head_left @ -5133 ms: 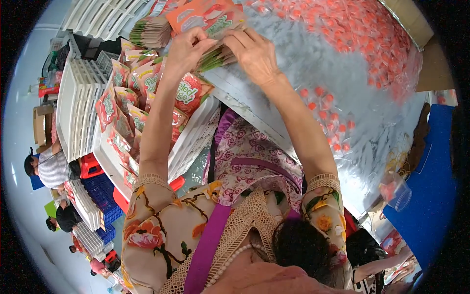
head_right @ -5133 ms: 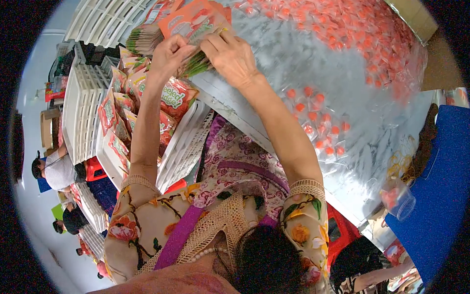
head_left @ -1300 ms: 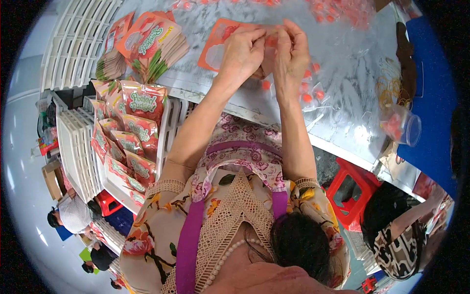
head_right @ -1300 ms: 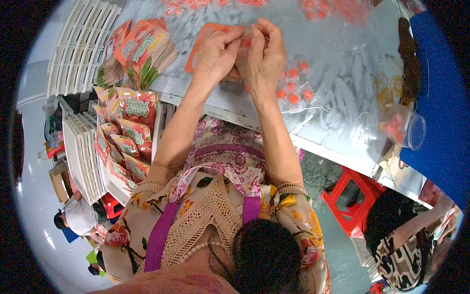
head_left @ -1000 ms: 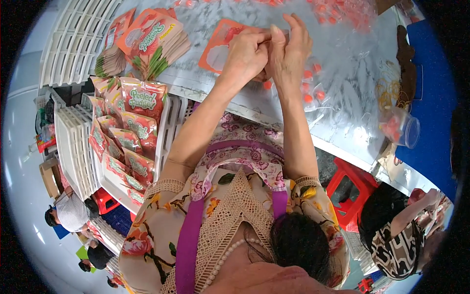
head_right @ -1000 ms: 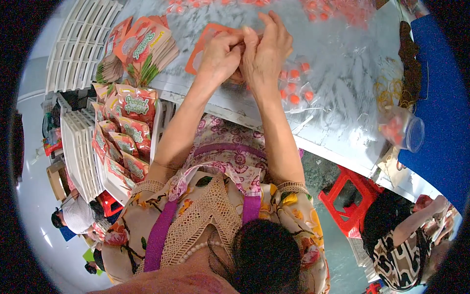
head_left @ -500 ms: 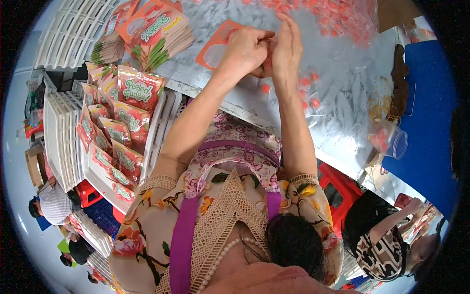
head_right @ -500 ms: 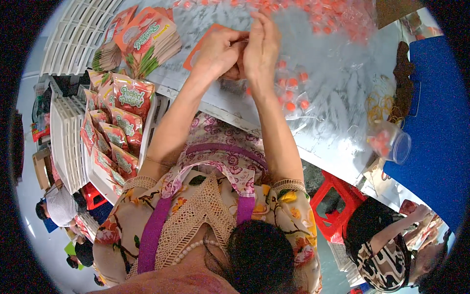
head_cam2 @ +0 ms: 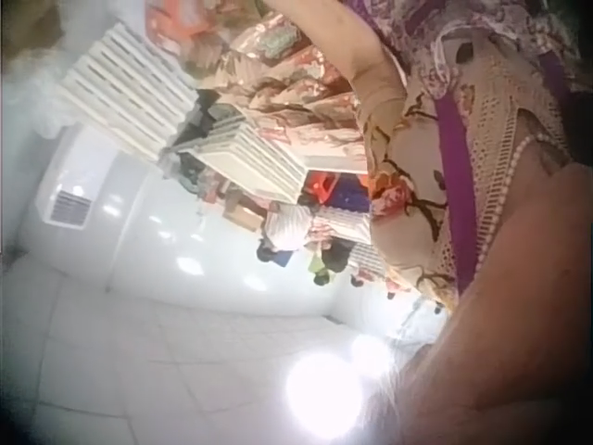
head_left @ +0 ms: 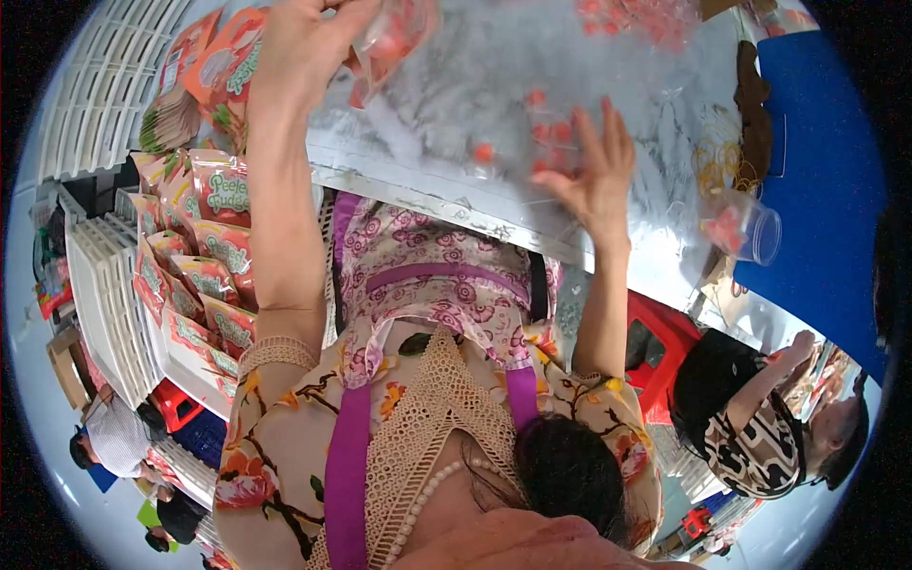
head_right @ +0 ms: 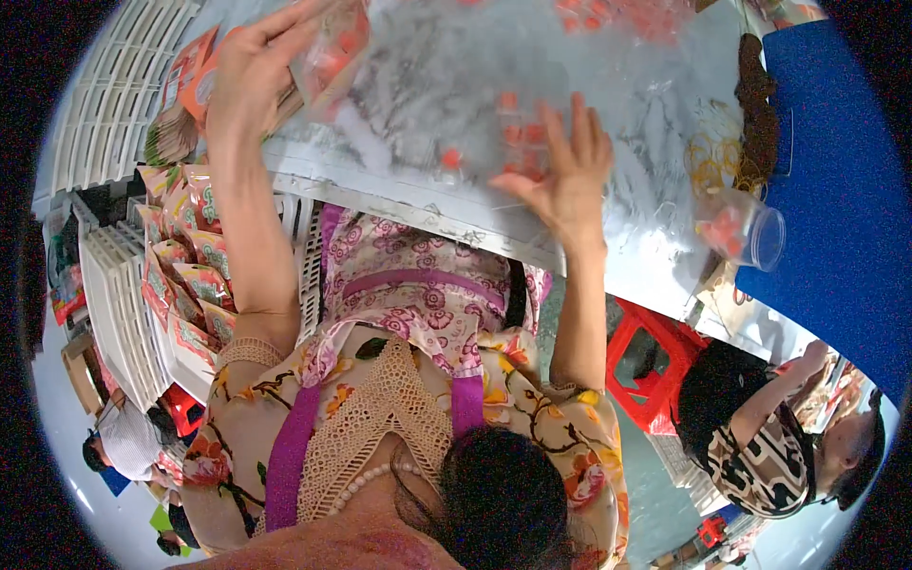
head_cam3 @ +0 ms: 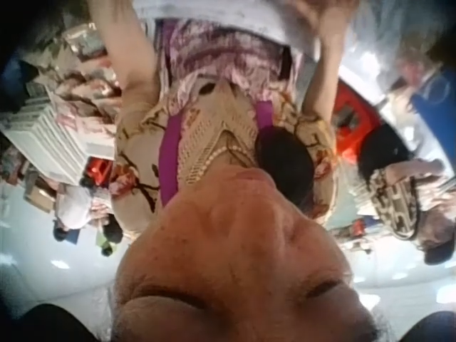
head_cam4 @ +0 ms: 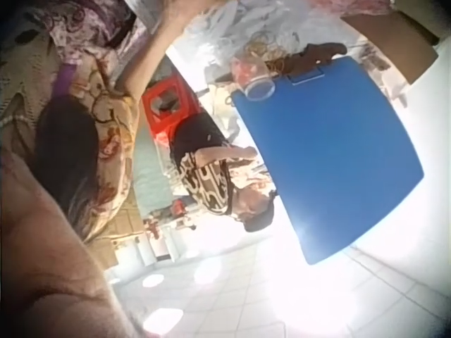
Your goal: Manually fill and seal plastic pouches with small pink candies.
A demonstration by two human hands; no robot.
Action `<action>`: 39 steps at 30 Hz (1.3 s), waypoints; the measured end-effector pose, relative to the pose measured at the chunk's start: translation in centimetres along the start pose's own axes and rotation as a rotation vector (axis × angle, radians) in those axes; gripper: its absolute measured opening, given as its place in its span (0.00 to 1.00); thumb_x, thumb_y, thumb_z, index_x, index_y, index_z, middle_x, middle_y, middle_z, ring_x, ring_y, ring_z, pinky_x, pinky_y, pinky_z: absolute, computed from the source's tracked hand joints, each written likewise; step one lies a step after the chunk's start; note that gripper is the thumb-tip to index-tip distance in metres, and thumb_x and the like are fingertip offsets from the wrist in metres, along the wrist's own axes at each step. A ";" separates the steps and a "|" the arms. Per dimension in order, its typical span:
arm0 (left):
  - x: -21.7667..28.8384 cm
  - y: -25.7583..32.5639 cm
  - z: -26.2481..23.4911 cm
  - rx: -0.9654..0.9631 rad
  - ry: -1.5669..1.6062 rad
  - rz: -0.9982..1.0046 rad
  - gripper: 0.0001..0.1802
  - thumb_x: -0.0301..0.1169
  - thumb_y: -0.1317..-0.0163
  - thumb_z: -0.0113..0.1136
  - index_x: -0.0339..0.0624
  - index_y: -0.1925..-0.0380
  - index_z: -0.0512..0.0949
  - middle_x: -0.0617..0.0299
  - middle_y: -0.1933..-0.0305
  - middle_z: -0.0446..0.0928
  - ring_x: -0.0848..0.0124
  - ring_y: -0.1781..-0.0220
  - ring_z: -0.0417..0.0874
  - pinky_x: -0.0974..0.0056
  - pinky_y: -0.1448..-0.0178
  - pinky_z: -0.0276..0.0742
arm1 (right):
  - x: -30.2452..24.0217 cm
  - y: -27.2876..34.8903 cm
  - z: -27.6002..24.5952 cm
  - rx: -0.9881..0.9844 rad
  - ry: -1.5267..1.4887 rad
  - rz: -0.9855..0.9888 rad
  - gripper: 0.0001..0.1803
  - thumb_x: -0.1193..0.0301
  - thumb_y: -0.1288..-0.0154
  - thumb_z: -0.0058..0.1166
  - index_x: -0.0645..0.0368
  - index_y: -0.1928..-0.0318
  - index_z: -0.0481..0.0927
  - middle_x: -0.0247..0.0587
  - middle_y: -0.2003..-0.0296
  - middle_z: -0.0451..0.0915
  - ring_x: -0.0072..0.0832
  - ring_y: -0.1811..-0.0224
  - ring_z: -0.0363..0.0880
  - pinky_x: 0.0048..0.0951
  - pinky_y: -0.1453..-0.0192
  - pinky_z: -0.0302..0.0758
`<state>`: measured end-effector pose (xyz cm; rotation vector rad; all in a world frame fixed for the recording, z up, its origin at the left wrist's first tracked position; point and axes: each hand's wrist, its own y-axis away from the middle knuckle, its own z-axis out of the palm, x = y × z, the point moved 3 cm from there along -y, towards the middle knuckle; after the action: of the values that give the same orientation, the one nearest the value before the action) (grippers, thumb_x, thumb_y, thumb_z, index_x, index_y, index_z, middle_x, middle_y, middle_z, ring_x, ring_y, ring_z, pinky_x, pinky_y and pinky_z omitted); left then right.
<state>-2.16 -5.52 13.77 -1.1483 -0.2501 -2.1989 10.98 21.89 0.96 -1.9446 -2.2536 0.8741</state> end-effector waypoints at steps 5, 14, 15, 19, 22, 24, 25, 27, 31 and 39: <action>-2.5 0.0 -4.5 0.637 -1.032 -0.140 0.17 0.27 0.36 0.57 0.34 0.48 0.78 0.61 0.58 0.81 0.79 0.62 0.81 0.74 0.62 0.78 | -0.7 -1.9 2.9 -0.066 0.110 -0.084 0.51 0.34 0.59 0.60 0.47 0.35 0.69 0.46 0.33 0.63 0.56 0.33 0.60 0.57 0.32 0.55; -3.6 0.5 -3.7 0.618 -0.763 0.006 0.17 0.26 0.37 0.59 0.34 0.48 0.78 0.58 0.54 0.80 0.78 0.58 0.81 0.74 0.59 0.78 | 0.2 -2.1 5.4 -0.044 -0.041 -0.089 0.15 0.62 0.49 0.67 0.49 0.59 0.84 0.31 0.59 0.82 0.35 0.57 0.78 0.35 0.58 0.76; -3.8 0.3 -3.5 0.613 -0.767 0.039 0.17 0.26 0.37 0.59 0.33 0.48 0.78 0.58 0.55 0.81 0.78 0.58 0.81 0.74 0.59 0.79 | 0.7 -2.2 5.1 0.090 -0.114 -0.094 0.12 0.65 0.48 0.66 0.51 0.62 0.83 0.32 0.66 0.81 0.31 0.64 0.78 0.31 0.65 0.75; -5.0 -0.7 -1.7 0.687 -0.810 0.123 0.17 0.27 0.38 0.60 0.34 0.50 0.79 0.59 0.61 0.82 0.79 0.67 0.83 0.75 0.67 0.78 | 1.2 -4.3 2.7 0.229 -0.840 0.859 0.06 0.69 0.41 0.63 0.56 0.67 0.82 0.29 0.81 0.75 0.20 0.80 0.71 0.23 0.77 0.66; -5.7 -1.8 0.0 0.668 -0.873 0.010 0.16 0.28 0.39 0.61 0.37 0.51 0.80 0.61 0.66 0.82 0.79 0.80 0.79 0.73 0.76 0.75 | -0.8 -8.6 0.2 0.717 -1.537 0.777 0.07 0.68 0.37 0.61 0.57 0.67 0.80 0.24 0.84 0.69 0.15 0.83 0.63 0.21 0.79 0.60; -6.3 -2.6 0.5 0.688 -0.815 0.028 0.15 0.24 0.39 0.57 0.33 0.52 0.80 0.66 0.76 0.78 0.79 0.86 0.76 0.73 0.82 0.70 | -4.3 -11.3 -1.5 0.749 -1.617 0.726 0.07 0.68 0.37 0.60 0.58 0.66 0.79 0.24 0.83 0.69 0.16 0.83 0.62 0.21 0.79 0.60; -6.7 -3.1 0.5 0.690 -0.794 0.019 0.15 0.24 0.39 0.56 0.33 0.52 0.79 0.65 0.75 0.78 0.79 0.86 0.76 0.72 0.83 0.70 | -5.8 -12.2 -2.2 0.789 -1.683 0.678 0.07 0.68 0.36 0.59 0.58 0.66 0.78 0.24 0.83 0.69 0.16 0.83 0.62 0.22 0.79 0.60; -7.0 -3.5 0.1 0.718 -0.800 -0.010 0.16 0.24 0.39 0.55 0.32 0.50 0.78 0.62 0.75 0.79 0.77 0.87 0.75 0.70 0.85 0.68 | -8.1 -13.2 -2.3 0.687 -1.515 0.771 0.10 0.67 0.34 0.56 0.61 0.58 0.77 0.29 0.69 0.74 0.21 0.70 0.69 0.25 0.66 0.66; -6.8 -4.0 -0.4 0.683 -0.788 -0.009 0.17 0.25 0.38 0.54 0.32 0.49 0.77 0.59 0.74 0.80 0.76 0.87 0.76 0.68 0.85 0.69 | -8.6 -13.1 0.1 0.568 -1.494 0.990 0.09 0.67 0.33 0.54 0.60 0.58 0.77 0.29 0.69 0.75 0.22 0.65 0.71 0.25 0.64 0.67; -6.6 -4.5 -0.9 0.720 -0.862 -0.030 0.20 0.23 0.41 0.51 0.35 0.48 0.77 0.57 0.76 0.80 0.73 0.85 0.80 0.68 0.82 0.73 | -7.7 -12.5 1.9 0.689 -1.614 0.554 0.14 0.61 0.33 0.51 0.61 0.65 0.78 0.30 0.73 0.75 0.17 0.70 0.70 0.20 0.72 0.65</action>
<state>-2.79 0.59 8.55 -1.5442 -1.2895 -1.2868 0.67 13.34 7.29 -1.4827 -0.9278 3.4992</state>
